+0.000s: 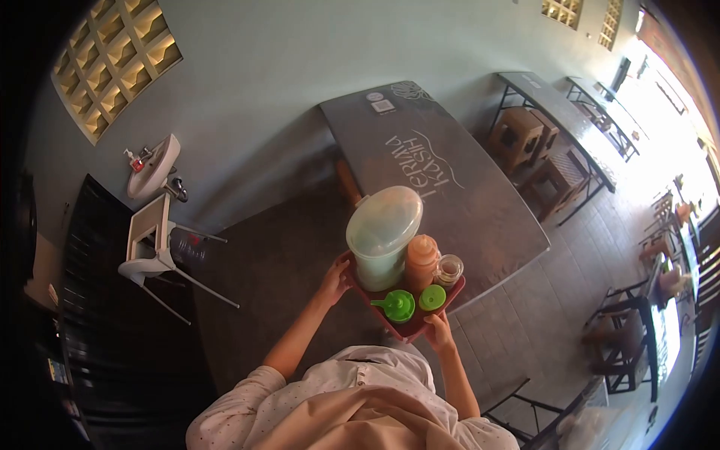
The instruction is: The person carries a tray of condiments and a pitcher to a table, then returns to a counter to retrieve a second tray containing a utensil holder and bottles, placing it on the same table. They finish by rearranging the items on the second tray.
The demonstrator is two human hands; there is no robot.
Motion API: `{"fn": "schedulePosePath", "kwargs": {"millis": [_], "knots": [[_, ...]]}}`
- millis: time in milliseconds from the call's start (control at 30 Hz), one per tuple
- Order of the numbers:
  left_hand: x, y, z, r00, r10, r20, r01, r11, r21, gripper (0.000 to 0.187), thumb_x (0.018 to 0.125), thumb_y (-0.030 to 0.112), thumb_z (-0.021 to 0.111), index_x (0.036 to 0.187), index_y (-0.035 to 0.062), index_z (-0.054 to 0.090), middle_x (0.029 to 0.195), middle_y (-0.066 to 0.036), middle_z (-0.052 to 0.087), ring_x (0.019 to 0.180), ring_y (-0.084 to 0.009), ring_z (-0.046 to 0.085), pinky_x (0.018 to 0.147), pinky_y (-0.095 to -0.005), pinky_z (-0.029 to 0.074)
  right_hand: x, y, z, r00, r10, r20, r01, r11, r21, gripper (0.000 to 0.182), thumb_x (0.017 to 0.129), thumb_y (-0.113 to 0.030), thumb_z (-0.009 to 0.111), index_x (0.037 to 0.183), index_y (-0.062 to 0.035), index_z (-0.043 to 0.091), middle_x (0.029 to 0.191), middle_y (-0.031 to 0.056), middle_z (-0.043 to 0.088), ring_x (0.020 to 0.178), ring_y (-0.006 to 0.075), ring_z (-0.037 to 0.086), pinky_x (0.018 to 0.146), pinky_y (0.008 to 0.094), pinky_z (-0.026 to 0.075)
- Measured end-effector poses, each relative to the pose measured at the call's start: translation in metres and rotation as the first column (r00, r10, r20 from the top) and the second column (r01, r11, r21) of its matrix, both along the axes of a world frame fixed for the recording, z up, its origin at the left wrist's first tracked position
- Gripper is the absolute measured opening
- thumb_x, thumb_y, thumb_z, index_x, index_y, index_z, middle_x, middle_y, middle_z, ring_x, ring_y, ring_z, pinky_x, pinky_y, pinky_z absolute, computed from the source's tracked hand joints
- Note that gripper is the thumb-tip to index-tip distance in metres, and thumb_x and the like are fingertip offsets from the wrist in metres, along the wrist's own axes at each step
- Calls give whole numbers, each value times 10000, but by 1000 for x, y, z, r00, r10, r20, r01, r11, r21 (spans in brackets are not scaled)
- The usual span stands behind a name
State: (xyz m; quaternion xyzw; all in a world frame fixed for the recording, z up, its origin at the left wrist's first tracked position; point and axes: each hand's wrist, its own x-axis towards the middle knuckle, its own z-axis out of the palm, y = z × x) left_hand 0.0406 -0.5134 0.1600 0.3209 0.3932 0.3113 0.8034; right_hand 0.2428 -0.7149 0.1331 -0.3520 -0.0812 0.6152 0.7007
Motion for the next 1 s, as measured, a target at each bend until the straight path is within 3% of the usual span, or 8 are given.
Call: {"fn": "schedulePosePath", "kwargs": {"millis": [133,267,333,500,633,733,867,1000], "knots": [[6,65,-12,993,-33,-110,39,998,52,369,792,333,524,1116,181,432,1031,41,500,925,-84,458,767,-364,363,20,67,-15,997,59,-40,-58,998,29,539,669,28,451,1181,-80,323,1087,67,450,1006,213,458,858,367,388],[13,130,-33,996,-76,-55,78,997,23,400,785,298,551,1147,181,428,1025,37,492,911,-95,463,777,-358,365,29,130,-30,987,120,-111,-117,993,35,553,665,35,444,1189,-79,312,1113,78,434,1026,225,444,864,378,386],[14,164,-46,993,-105,-45,107,994,37,464,777,285,564,1196,178,396,1065,23,478,924,-117,470,811,-375,366,25,162,-32,990,60,-128,-64,998,-24,558,661,34,444,1190,-83,312,1120,80,426,1024,232,446,860,390,388],[27,264,-70,989,-125,-80,128,991,32,367,806,138,529,1158,143,422,1024,9,486,917,-117,491,779,-344,431,27,247,-67,986,33,-162,-36,999,-12,556,658,38,440,1185,-91,316,1102,79,429,1012,236,449,845,405,400],[33,338,-71,978,-193,-78,197,978,61,342,820,110,500,1153,132,424,1007,9,487,929,-127,490,772,-357,457,22,318,-89,989,9,-149,-13,1000,-27,537,659,45,438,1166,-91,326,1063,77,444,972,235,469,815,395,425],[39,409,-88,957,-229,-177,247,965,90,338,816,103,506,1144,139,431,1002,-20,495,915,-145,508,737,-364,489,11,375,-90,987,-45,-153,41,999,-28,537,655,64,438,1156,-96,329,1040,77,457,929,232,494,781,395,447],[51,479,-103,938,-232,-259,252,967,45,314,821,76,486,1129,126,448,955,-22,513,871,-154,528,726,-355,497,6,438,-92,982,-171,-82,160,980,-118,548,650,91,429,1152,-105,329,1029,78,463,894,232,511,745,404,464],[70,545,-105,938,-196,-286,211,977,22,299,816,36,473,1106,107,468,941,-34,513,868,-162,529,718,-349,509,25,510,-101,982,-161,-99,153,984,-90,563,647,113,427,1153,-115,329,1027,75,467,883,232,512,731,411,466]]}}
